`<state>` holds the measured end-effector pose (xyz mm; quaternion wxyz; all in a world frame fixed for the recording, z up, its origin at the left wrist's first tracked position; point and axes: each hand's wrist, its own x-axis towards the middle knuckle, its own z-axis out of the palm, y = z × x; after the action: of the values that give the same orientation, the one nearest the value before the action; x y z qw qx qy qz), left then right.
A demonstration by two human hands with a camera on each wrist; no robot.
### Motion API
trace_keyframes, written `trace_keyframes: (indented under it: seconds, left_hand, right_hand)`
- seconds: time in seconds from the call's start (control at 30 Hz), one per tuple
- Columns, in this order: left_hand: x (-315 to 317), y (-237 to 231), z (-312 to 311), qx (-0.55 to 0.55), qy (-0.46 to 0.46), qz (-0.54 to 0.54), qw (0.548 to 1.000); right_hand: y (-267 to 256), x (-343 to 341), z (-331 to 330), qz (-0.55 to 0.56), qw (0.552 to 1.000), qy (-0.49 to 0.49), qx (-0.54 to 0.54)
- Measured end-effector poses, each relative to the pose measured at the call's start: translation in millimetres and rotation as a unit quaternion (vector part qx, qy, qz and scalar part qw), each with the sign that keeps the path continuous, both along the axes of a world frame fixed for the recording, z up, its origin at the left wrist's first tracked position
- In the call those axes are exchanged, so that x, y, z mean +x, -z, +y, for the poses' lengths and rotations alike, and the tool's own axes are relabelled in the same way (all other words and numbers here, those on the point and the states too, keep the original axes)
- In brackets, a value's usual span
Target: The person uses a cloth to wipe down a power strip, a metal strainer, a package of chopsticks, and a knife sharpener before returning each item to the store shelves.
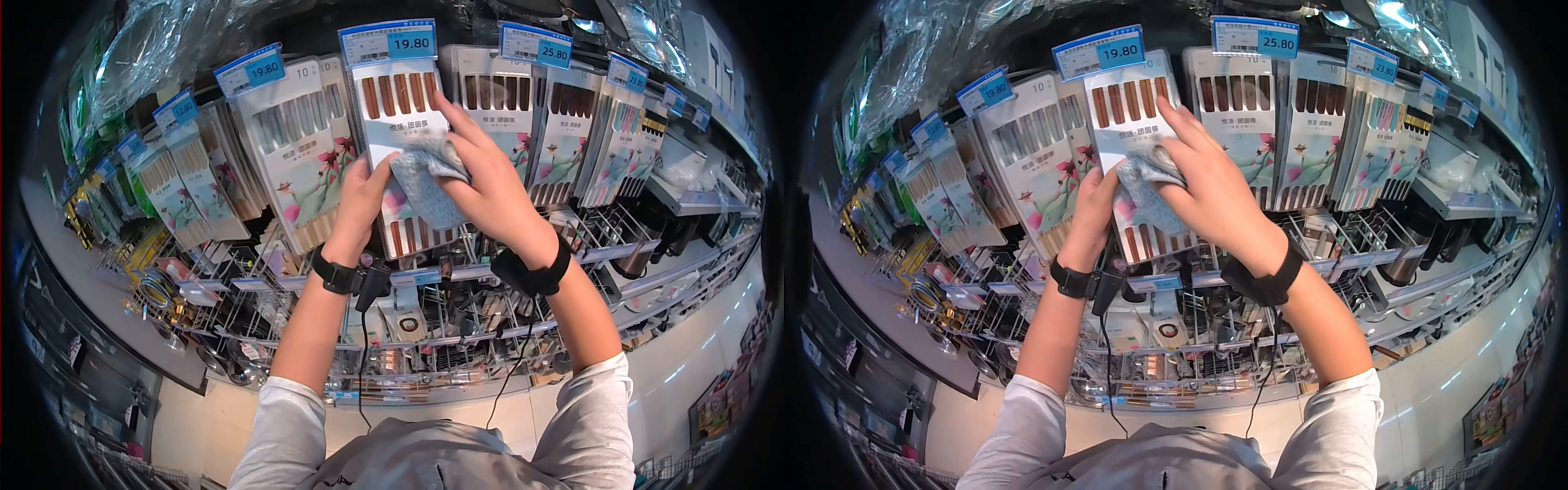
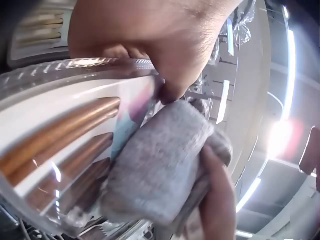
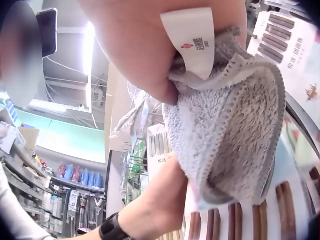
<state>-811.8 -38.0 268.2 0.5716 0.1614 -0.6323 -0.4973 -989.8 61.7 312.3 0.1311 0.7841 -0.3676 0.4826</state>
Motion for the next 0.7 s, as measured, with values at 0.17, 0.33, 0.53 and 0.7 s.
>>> trace_keyframes:
  seconds: [0.17, 0.33, 0.53, 0.7]
  left_hand:
    - [-2.5, 5.1, -1.8, -0.016, 0.002, 0.027, 0.999]
    - [2.6, 5.8, 13.9, 0.017, 0.071, 0.068, 0.995]
    - [6.5, 9.1, 36.0, -0.013, 0.110, 0.088, 0.990]
    - [26.1, 15.0, 68.1, -0.002, 0.142, 0.015, 0.990]
  right_hand:
    - [-34.1, 17.7, -14.4, 0.066, 0.992, 0.007, -0.110]
    - [-48.0, 20.5, 2.7, 0.053, 0.986, -0.014, -0.156]
    - [-62.8, 12.4, 12.9, -0.012, 0.984, -0.124, -0.131]
    - [-47.3, 7.1, 44.0, -0.046, 0.984, -0.161, -0.055]
